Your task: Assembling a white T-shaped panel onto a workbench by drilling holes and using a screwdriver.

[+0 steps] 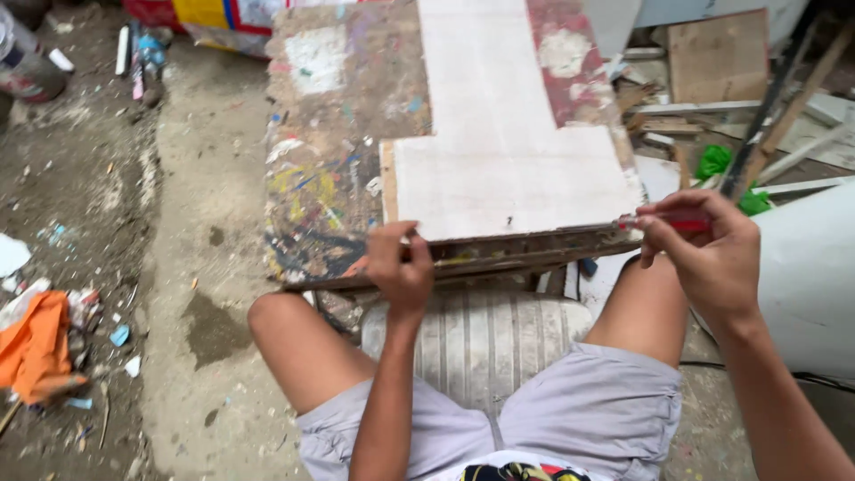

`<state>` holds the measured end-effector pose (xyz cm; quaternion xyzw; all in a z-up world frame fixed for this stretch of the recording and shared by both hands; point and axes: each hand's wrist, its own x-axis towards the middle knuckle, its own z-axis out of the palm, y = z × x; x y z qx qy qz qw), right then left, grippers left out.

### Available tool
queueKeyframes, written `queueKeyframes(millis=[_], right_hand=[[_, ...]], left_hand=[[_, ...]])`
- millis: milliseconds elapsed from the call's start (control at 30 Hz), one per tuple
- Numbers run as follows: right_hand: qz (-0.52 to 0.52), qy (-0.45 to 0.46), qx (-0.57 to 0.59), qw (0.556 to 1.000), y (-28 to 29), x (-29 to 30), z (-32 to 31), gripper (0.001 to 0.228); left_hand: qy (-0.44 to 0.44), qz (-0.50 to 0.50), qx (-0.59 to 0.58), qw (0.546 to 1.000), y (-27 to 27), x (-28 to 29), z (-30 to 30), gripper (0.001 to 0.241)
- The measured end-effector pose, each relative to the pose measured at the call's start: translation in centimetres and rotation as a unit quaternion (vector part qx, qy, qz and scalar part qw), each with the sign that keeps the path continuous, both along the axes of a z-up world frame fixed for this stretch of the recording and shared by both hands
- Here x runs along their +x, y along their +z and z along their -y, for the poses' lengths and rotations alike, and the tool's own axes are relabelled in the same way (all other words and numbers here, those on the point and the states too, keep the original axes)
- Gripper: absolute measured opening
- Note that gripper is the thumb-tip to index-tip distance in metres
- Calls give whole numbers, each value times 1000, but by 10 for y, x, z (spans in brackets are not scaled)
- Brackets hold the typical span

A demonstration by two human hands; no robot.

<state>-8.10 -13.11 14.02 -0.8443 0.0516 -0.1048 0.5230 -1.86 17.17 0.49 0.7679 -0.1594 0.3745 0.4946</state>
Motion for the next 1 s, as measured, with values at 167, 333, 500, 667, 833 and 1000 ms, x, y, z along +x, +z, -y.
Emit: queueKeyframes(millis=[167,333,500,667,833,1000], right_hand=[[127,67,245,959,-34,34,-58,17],[158,206,149,954,-34,75,-155,18],[199,263,48,943,-48,102,-194,18],[191,276,36,941,-54,107,-202,17],[186,272,25,944,-48,107,-200,17],[193,270,23,943,-50,110,-198,18]], left_hand=[[175,-129,17,976,-39,8,-47,24],[55,-214,42,974,-38,4,-76,29],[-1,-243,38,969,-45,7,-83,32],[4,-253,24,967,-60,13,-80,29],[2,-264,3,964,-56,12,-79,28],[-7,-269,-11,963,-44,11,-78,29]])
